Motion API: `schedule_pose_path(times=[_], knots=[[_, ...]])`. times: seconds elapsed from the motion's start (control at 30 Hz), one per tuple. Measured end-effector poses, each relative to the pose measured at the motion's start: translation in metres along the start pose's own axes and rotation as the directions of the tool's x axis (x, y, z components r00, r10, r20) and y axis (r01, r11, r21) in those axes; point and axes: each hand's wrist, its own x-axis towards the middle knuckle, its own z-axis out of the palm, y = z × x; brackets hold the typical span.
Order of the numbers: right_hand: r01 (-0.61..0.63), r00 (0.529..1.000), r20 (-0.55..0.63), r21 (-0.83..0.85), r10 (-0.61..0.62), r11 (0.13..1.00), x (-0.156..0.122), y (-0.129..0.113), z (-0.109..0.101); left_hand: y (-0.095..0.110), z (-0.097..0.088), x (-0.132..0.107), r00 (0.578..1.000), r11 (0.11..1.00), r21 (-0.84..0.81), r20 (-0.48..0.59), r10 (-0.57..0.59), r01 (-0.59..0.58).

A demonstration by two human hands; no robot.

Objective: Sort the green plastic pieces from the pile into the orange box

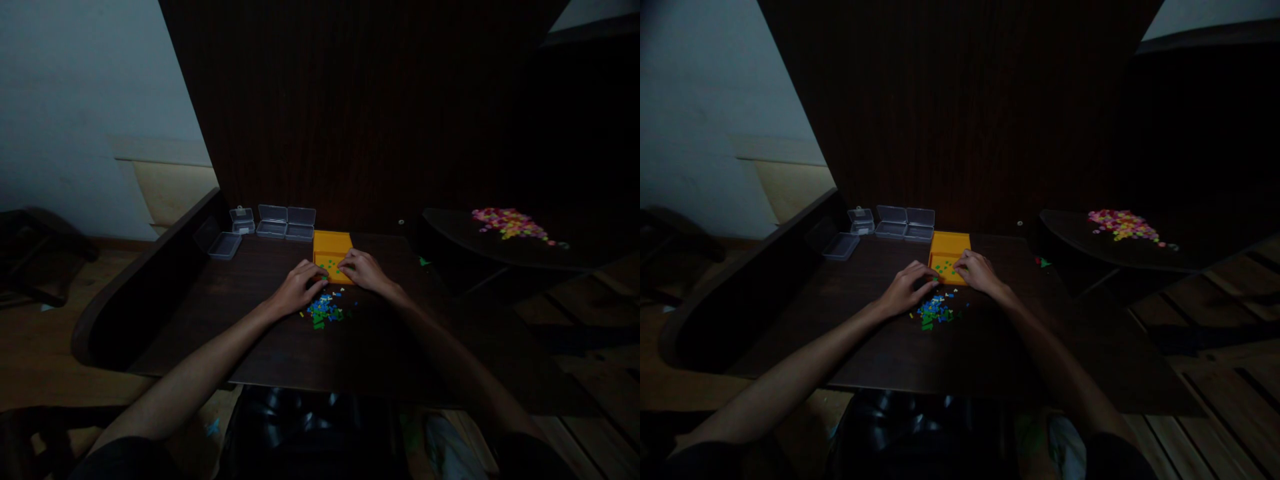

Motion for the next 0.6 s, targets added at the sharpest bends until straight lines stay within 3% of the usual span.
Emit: schedule_pose_path(times=[0.13, 0.27, 0.47, 0.6], knots=[[-0.025, 0.999, -0.04, 0.079, 0.028, 0.997, 0.0, 0.0, -0.005, 0.0, 0.0, 0.0, 0.999, 1.0, -0.019, -0.027, -0.018, 0.017], [-0.035, 0.993, -0.098, 0.304, 0.068, 0.952, -0.002, -0.007, -0.013, 0.0, 0.001, 0.0, 0.996, 0.999, -0.033, -0.072, -0.046, 0.044], [-0.102, 0.993, 0.024, 0.65, 0.114, 0.753, -0.01, -0.038, -0.015, 0.0, 0.002, -0.001, 0.983, 0.998, -0.036, -0.175, -0.051, 0.045], [-0.212, 0.977, 0.142, 0.761, 0.161, 0.613, -0.014, -0.057, -0.013, 0.001, 0.003, 0.0, 0.974, 1.0, -0.021, -0.227, -0.015, 0.011]])
